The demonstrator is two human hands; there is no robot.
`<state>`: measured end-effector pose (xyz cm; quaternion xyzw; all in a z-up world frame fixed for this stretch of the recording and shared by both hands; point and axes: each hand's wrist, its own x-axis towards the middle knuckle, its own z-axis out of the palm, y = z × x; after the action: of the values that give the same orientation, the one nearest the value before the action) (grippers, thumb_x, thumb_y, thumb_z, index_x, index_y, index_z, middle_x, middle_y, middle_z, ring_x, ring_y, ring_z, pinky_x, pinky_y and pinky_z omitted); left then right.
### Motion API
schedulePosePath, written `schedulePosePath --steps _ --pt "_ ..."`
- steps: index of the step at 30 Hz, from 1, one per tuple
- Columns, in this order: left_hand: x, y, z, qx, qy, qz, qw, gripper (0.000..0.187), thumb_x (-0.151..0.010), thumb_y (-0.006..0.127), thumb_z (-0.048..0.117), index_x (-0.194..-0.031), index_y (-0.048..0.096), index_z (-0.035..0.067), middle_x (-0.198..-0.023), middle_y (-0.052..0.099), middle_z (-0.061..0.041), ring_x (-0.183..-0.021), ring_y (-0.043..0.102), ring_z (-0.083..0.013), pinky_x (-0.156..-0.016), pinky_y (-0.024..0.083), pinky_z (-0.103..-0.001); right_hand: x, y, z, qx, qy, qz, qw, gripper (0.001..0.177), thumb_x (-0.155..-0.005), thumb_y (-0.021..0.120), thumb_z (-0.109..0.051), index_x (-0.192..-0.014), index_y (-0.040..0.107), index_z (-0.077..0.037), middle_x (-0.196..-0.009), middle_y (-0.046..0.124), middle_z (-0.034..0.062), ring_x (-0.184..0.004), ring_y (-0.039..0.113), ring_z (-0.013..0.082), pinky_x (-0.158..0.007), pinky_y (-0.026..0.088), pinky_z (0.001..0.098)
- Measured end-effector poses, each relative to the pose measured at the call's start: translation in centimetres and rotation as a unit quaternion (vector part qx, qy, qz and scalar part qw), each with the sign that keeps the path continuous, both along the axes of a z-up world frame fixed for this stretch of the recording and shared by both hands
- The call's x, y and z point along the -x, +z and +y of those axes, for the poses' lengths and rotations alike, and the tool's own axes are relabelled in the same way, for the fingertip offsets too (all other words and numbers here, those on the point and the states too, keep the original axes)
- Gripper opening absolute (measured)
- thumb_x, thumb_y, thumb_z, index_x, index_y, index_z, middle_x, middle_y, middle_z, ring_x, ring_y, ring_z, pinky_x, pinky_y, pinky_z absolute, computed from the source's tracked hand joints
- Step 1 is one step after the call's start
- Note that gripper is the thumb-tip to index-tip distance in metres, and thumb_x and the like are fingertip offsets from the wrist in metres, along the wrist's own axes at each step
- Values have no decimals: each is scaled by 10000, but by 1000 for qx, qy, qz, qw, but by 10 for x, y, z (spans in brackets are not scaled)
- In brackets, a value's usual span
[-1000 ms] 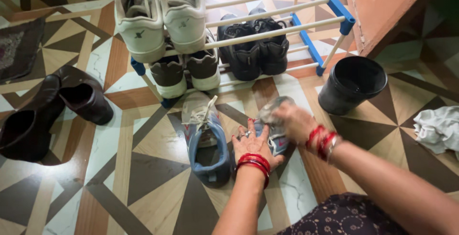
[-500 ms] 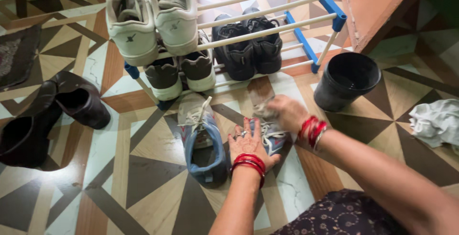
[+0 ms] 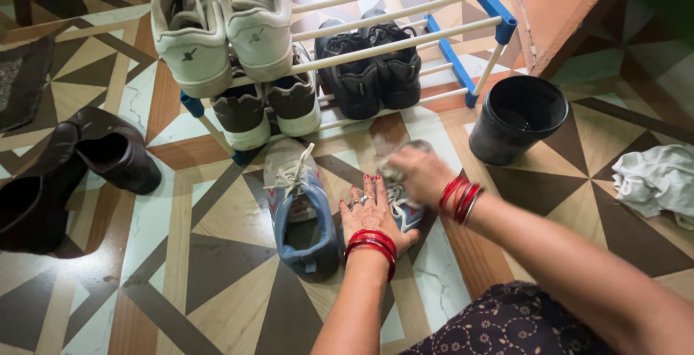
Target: The person sits on the floor and wipes a pair of blue sneakers with a cloth, then places them on a shoe rack. The person continues to wipe the sneakers with the cloth.
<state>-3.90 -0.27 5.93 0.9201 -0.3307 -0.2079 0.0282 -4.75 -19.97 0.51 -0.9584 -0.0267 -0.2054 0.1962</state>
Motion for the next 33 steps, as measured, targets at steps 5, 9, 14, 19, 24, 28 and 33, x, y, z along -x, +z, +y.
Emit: schedulePosePath --steps 5,9,14,19,24,28,33 --pt "2 3 2 -6 1 11 1000 1324 -708 759 686 -1634 19 96 -1720 42 -115 -1560 128 -365 -1241 133 -545 3 -4 11 34 -152 22 987 295 -793 781 -231 -1011 649 -82 -993 661 160 -902 669 385 -775 545 491" --pt "-2 7 1 -5 3 11 1000 1325 -709 763 687 -1639 20 106 -1720 37 -109 -1560 128 -372 -1241 133 -542 1 1 11 49 -106 11 993 224 -824 772 -273 -996 694 -152 -983 661 135 -893 671 361 -756 545 474" --pt "2 4 0 -2 7 10 1000 1321 -703 773 688 -1633 29 116 -1721 34 -96 -1566 116 -362 -1248 115 -546 7 -4 -1 51 -106 0 993 308 -760 809 -285 -1000 696 -128 -951 644 140 -891 654 361 -751 539 473" --pt "1 4 1 8 10 12 1000 1313 -706 778 673 -1636 32 126 -1719 45 -100 -1567 108 -358 -1249 110 -539 3 -6 -16 82 -131 94 983 240 -788 794 -237 -996 706 -153 -948 635 140 -944 647 348 -803 541 462" --pt "1 4 -1 -4 4 11 1000 1309 -712 772 670 -1638 31 117 -1724 45 -97 -1566 120 -357 -1245 129 -540 2 -11 -16 58 -7 38 998 354 -714 713 -79 -1064 688 -130 -987 648 133 -980 648 365 -854 543 454" --pt "2 2 1 -6 5 6 1000 1312 -710 770 680 -1631 28 112 -1718 35 -104 -1575 98 -343 -1246 119 -538 4 -17 -12 15 -132 55 990 294 -815 824 -299 -1026 710 -128 -974 627 151 -982 646 367 -838 533 465" --pt "1 4 -2 5 3 5 1000 1318 -707 771 677 -1636 26 112 -1722 30 -103 -1564 113 -355 -1245 118 -546 -2 1 -17 127 25 -5 992 429 -578 800 -198 -988 727 -96 -1024 643 144 -932 664 373 -807 554 453"
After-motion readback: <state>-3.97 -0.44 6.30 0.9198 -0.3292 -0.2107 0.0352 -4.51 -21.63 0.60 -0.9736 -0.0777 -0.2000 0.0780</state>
